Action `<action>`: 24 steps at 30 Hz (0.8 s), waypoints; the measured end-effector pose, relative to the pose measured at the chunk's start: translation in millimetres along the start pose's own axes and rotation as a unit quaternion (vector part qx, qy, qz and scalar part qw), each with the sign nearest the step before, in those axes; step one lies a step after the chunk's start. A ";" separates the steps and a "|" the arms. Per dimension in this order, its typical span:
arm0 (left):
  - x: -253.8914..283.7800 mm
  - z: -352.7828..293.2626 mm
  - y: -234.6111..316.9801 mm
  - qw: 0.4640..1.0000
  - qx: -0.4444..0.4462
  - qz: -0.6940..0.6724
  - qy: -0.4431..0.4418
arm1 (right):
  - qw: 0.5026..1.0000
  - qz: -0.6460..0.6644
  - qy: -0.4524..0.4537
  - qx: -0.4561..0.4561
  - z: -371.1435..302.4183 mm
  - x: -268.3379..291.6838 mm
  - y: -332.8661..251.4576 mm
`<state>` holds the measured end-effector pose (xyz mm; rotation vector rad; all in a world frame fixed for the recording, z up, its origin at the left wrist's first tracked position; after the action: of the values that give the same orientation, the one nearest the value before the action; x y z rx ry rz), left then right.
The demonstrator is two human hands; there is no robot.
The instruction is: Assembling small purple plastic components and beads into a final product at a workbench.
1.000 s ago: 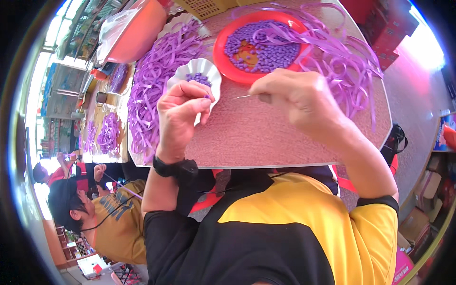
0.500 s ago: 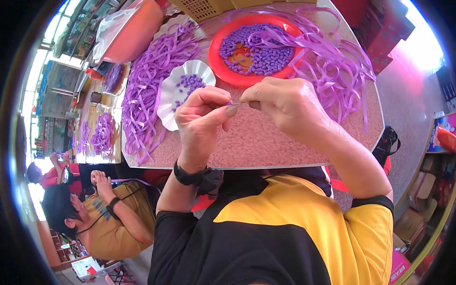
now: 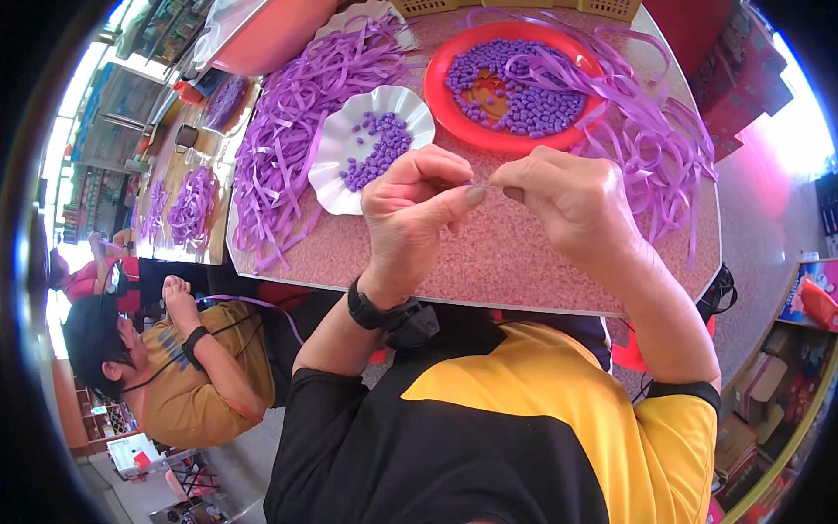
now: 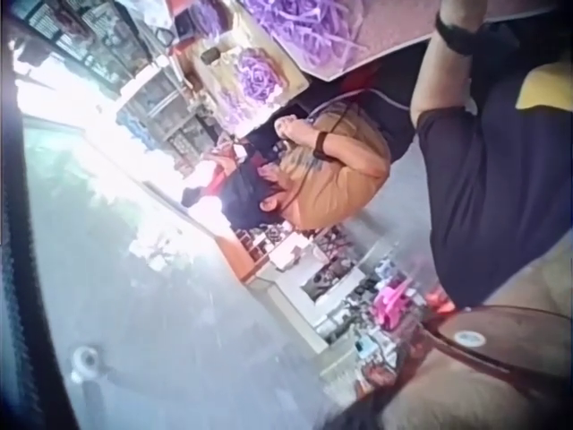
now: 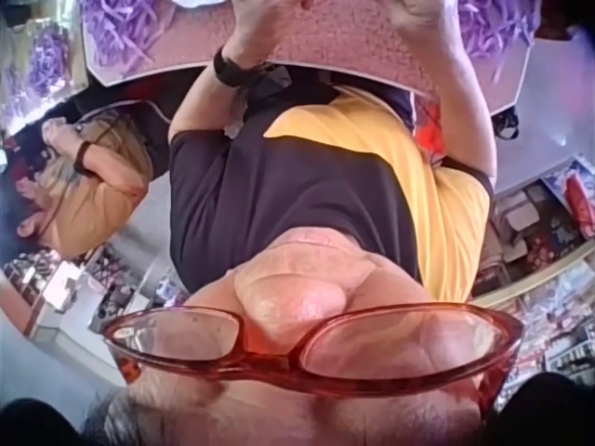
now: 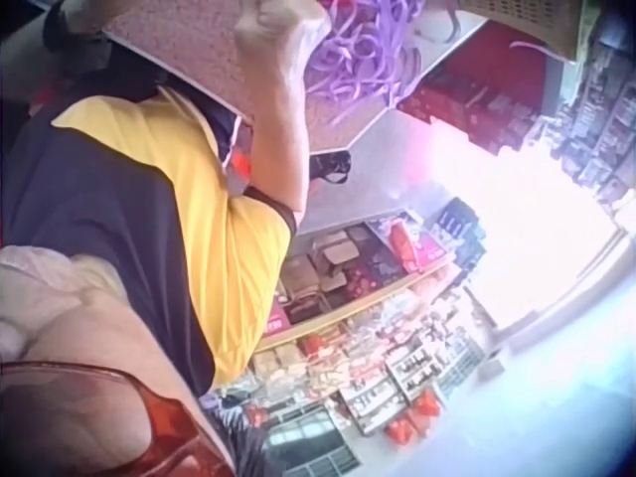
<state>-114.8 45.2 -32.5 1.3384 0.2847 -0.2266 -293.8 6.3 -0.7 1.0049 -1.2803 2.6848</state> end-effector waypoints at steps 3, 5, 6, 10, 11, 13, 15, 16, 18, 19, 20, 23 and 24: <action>-4.6 -1.0 4.7 0.998 -0.035 0.050 -0.009 | 1.000 0.021 -0.003 -0.003 0.3 1.3 1.8; -6.3 -1.0 6.7 0.995 -0.054 0.085 -0.016 | 1.000 0.020 0.005 -0.011 0.1 1.9 2.5; -4.3 -1.4 4.8 0.995 -0.047 0.084 -0.007 | 1.000 0.001 0.005 -0.001 -0.4 1.0 1.3; -2.2 -2.4 7.2 0.990 -0.081 0.115 -0.009 | 0.999 -0.028 0.012 0.025 -2.0 1.7 4.2; -1.8 -3.0 7.7 0.985 -0.111 0.134 -0.012 | 0.999 -0.030 0.013 0.029 -2.2 2.0 4.0; -1.4 -1.9 6.9 0.980 -0.134 0.146 -0.026 | 0.999 -0.007 0.010 0.032 -1.9 2.6 3.6; -1.6 -2.1 8.0 0.974 -0.157 0.158 -0.038 | 0.999 0.017 0.006 0.035 -1.4 3.7 3.3; -1.5 -2.6 8.1 0.974 -0.155 0.161 -0.038 | 0.999 0.020 -0.002 0.047 -1.2 4.3 3.0; -0.5 -3.8 9.3 0.974 -0.152 0.163 -0.039 | 0.998 0.022 -0.010 0.059 -0.9 4.9 1.8; 0.0 -4.5 9.8 0.974 -0.144 0.171 -0.049 | 0.998 0.025 -0.011 0.059 -0.8 4.7 1.2; 0.1 -5.1 9.8 0.973 -0.135 0.178 -0.059 | 0.998 0.028 -0.012 0.060 -0.7 4.3 0.8; -2.2 -6.7 8.9 0.974 -0.126 0.174 -0.067 | 0.998 0.040 -0.022 0.052 -0.2 1.9 -0.6; -2.6 -6.8 8.4 0.974 -0.126 0.175 -0.066 | 0.997 0.041 -0.023 0.053 -0.8 1.1 -0.7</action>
<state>-115.1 53.7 -25.4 1.0936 -0.0368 0.0192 -294.9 7.0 0.0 1.0518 -1.2241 2.8351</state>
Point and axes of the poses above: each hand's wrist, its own z-axis towards the middle knuckle, its own x-axis out of the back of the hand, y = z × x, the point moved 3 cm from there along z, towards the middle knuckle, and after that the axes turned 2 degrees about -z, right-handed, at the moved point
